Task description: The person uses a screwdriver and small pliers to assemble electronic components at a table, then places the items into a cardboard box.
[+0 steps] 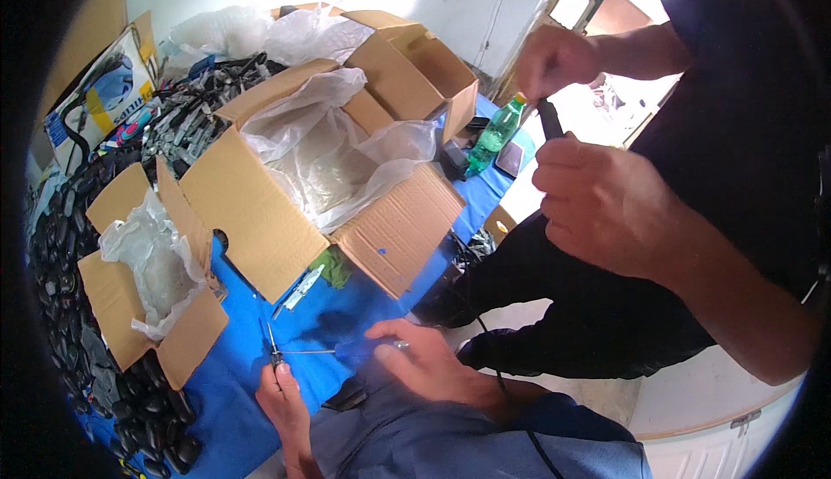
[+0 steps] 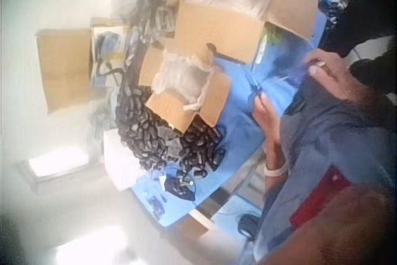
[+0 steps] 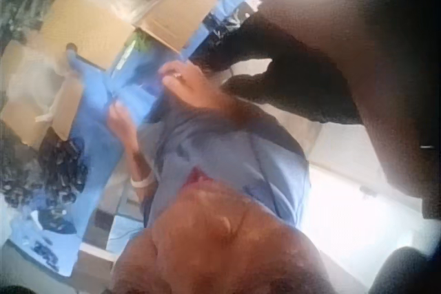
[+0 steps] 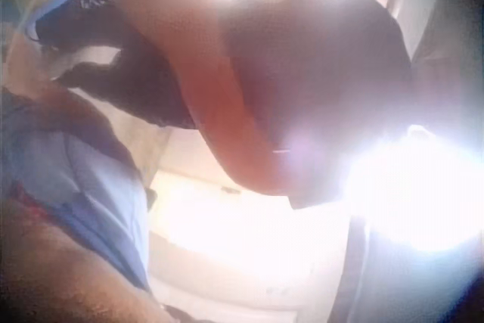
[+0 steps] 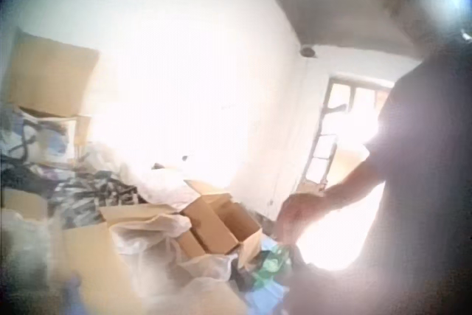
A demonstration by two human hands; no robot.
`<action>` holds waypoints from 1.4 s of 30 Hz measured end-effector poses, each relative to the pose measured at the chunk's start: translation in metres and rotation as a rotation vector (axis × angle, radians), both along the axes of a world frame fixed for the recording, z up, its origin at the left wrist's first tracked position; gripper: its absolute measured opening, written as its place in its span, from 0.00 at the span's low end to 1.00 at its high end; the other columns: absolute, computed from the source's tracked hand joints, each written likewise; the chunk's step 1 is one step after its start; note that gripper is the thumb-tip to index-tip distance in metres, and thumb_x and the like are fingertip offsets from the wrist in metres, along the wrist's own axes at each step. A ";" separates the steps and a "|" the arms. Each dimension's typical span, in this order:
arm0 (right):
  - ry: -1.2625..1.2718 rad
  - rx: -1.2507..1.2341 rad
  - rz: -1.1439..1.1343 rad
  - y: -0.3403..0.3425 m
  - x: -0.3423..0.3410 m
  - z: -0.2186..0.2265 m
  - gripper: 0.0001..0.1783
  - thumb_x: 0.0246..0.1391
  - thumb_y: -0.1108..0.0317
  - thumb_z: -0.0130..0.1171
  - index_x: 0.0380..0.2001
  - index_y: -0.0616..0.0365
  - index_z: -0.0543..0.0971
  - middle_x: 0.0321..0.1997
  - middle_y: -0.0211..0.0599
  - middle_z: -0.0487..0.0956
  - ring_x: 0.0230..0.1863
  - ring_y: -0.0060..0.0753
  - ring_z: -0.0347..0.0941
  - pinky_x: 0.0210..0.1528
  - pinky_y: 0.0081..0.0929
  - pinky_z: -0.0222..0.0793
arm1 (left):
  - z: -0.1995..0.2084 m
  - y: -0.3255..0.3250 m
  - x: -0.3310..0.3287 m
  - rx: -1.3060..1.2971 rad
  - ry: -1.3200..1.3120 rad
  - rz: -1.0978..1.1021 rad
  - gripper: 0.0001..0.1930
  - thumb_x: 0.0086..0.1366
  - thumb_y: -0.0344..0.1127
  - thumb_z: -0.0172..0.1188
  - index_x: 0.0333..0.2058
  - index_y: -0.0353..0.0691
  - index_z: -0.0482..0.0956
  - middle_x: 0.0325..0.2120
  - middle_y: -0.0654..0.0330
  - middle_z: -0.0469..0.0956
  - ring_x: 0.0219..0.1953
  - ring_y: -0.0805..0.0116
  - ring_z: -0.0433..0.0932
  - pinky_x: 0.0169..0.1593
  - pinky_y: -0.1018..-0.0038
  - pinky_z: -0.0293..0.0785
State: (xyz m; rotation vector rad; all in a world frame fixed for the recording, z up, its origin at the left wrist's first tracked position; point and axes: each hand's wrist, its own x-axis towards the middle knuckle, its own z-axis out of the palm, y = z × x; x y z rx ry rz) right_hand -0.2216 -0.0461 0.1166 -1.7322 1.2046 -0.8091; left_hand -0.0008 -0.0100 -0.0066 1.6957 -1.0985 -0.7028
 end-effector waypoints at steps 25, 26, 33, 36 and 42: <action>-0.099 -0.095 -0.026 0.002 0.004 -0.015 0.13 0.63 0.63 0.51 0.42 0.62 0.71 0.29 0.40 0.75 0.25 0.26 0.71 0.30 0.24 0.68 | 0.008 0.000 -0.003 -0.013 0.034 -0.007 0.17 0.69 0.40 0.46 0.25 0.35 0.68 0.13 0.62 0.64 0.16 0.75 0.62 0.20 0.72 0.56; -0.088 -0.099 -0.030 0.002 0.004 -0.015 0.13 0.63 0.63 0.51 0.42 0.62 0.71 0.29 0.40 0.75 0.25 0.26 0.71 0.30 0.24 0.68 | 0.008 0.000 -0.003 -0.016 0.041 -0.007 0.17 0.69 0.40 0.46 0.25 0.35 0.68 0.13 0.63 0.64 0.16 0.75 0.61 0.20 0.72 0.56; -0.056 -0.079 -0.037 0.003 0.002 -0.020 0.12 0.62 0.64 0.51 0.43 0.63 0.71 0.29 0.40 0.75 0.26 0.25 0.71 0.29 0.24 0.68 | -0.001 0.001 0.001 0.005 0.050 -0.009 0.16 0.69 0.40 0.46 0.25 0.35 0.67 0.13 0.63 0.64 0.17 0.76 0.61 0.21 0.72 0.57; -0.064 -0.023 -0.046 0.004 0.003 -0.018 0.12 0.62 0.65 0.52 0.43 0.63 0.71 0.30 0.41 0.76 0.27 0.25 0.72 0.30 0.24 0.68 | 0.004 0.002 0.000 0.009 0.071 -0.009 0.16 0.69 0.40 0.46 0.25 0.35 0.67 0.14 0.63 0.65 0.18 0.76 0.62 0.22 0.73 0.57; -0.069 -0.009 -0.025 0.004 0.002 -0.012 0.13 0.63 0.64 0.51 0.43 0.62 0.71 0.29 0.43 0.75 0.26 0.31 0.72 0.31 0.27 0.67 | 0.002 0.003 0.001 0.011 0.066 -0.018 0.16 0.70 0.40 0.46 0.26 0.35 0.68 0.14 0.63 0.66 0.18 0.76 0.62 0.22 0.74 0.57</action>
